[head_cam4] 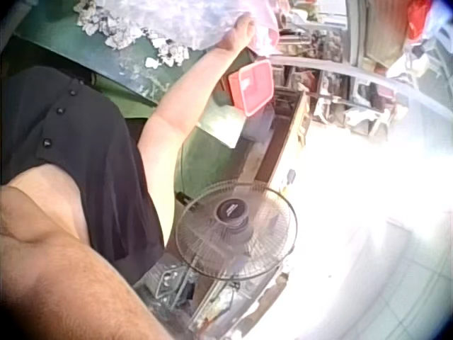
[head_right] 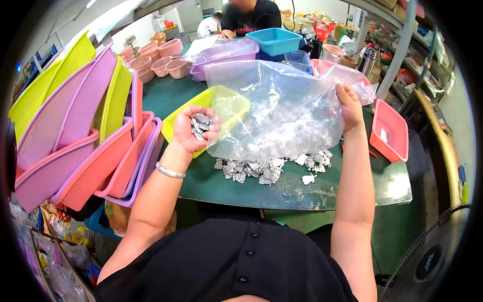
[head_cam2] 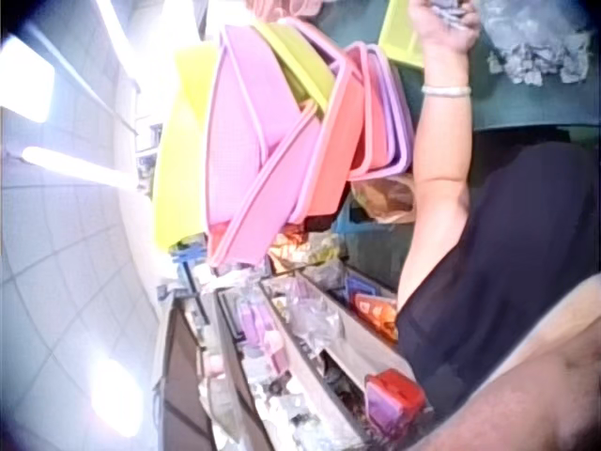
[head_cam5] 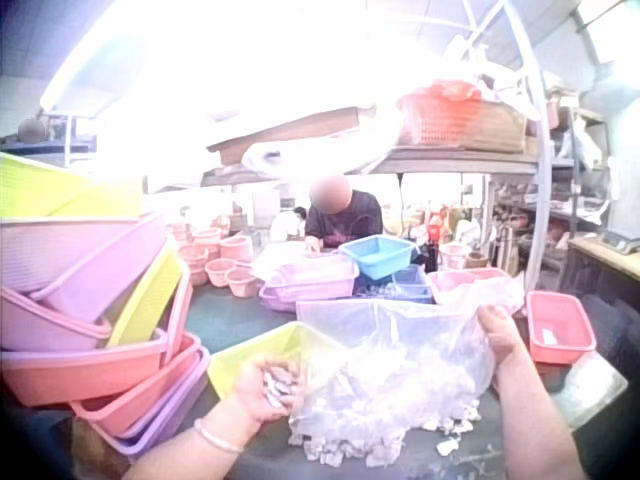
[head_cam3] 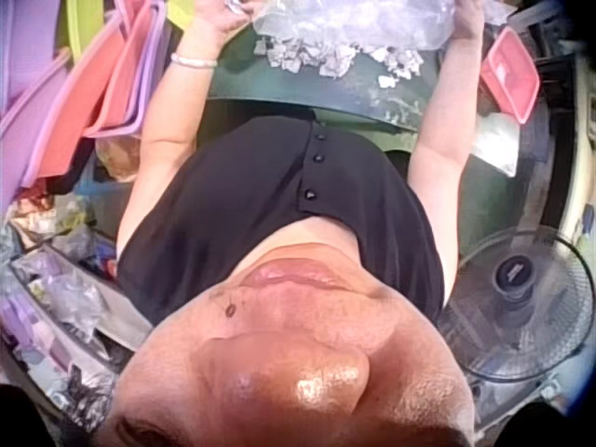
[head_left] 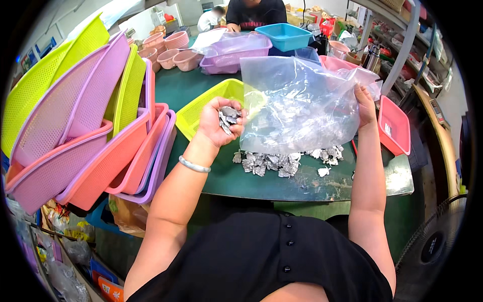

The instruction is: The person repeatedly picks small silver-wrapped items from a pile on a green table, folds or adjusts the wrapping by hand, and places them back into the pile. At 01:24, the person gathers some wrapped items and places them into a clear plastic bag. The workspace includes colorful plastic baskets and a fan nearby.

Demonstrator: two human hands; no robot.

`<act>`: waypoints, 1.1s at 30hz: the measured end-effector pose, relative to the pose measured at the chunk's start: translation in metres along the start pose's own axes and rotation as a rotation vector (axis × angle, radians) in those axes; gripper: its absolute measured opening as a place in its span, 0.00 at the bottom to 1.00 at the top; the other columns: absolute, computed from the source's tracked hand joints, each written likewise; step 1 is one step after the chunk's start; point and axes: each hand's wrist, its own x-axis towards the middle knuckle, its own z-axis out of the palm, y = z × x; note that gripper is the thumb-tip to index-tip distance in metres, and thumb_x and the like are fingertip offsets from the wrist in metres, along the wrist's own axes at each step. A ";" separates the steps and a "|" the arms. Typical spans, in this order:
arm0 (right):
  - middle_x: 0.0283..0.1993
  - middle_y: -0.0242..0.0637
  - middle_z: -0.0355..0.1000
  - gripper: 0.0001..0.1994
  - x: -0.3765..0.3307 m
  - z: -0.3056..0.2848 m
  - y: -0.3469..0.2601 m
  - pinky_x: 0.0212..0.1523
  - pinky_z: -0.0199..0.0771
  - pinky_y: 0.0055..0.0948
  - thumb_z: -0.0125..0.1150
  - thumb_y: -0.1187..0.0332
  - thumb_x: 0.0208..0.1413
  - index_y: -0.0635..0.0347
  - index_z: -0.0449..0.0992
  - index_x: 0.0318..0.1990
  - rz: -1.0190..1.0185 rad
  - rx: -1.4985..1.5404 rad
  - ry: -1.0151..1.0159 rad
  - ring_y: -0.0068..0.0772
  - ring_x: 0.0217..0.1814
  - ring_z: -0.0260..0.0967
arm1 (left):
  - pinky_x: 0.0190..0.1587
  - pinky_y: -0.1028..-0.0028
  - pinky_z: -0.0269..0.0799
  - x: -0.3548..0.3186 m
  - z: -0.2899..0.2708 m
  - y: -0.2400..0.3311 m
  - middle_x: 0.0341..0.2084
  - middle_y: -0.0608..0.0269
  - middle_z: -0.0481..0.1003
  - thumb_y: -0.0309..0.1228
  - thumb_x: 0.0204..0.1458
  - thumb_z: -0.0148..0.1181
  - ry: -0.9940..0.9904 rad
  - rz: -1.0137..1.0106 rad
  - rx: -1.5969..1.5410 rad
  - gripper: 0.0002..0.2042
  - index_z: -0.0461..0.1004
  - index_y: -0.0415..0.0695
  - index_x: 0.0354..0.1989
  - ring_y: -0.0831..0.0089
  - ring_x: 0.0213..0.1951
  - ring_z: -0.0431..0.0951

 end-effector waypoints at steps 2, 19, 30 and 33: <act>0.38 0.40 0.72 0.10 -0.004 0.003 0.001 0.37 0.77 0.38 0.48 0.66 0.57 0.62 0.69 0.41 0.016 -0.029 0.023 0.34 0.38 0.72 | 0.15 0.77 0.58 -0.002 0.020 -0.005 0.25 0.53 0.67 0.36 0.44 0.44 0.051 0.007 0.069 0.13 0.69 0.37 0.24 0.67 0.23 0.65; 0.42 0.34 0.68 0.21 0.065 0.174 0.096 0.39 0.65 0.28 0.52 0.59 0.54 0.64 0.65 0.50 0.247 -0.562 -0.087 0.25 0.40 0.63 | 0.19 0.81 0.64 0.011 0.109 0.077 0.29 0.61 0.73 0.38 0.51 0.45 0.139 0.495 0.859 0.16 0.71 0.39 0.38 0.72 0.24 0.72; 0.41 0.42 0.71 0.17 0.020 0.150 0.089 0.47 0.66 0.26 0.52 0.67 0.51 0.69 0.68 0.47 0.055 -1.224 -0.476 0.29 0.44 0.68 | 0.38 0.65 0.70 0.025 -0.038 0.061 0.42 0.48 0.71 0.43 0.46 0.52 0.820 0.203 2.128 0.25 0.65 0.44 0.53 0.60 0.39 0.74; 0.37 0.39 0.72 0.16 -0.015 0.135 0.073 0.44 0.66 0.25 0.51 0.69 0.52 0.67 0.68 0.46 0.167 -1.266 -0.478 0.25 0.41 0.68 | 0.49 0.68 0.64 0.018 -0.063 0.043 0.46 0.45 0.68 0.38 0.45 0.53 0.834 0.257 2.024 0.24 0.65 0.42 0.52 0.57 0.49 0.68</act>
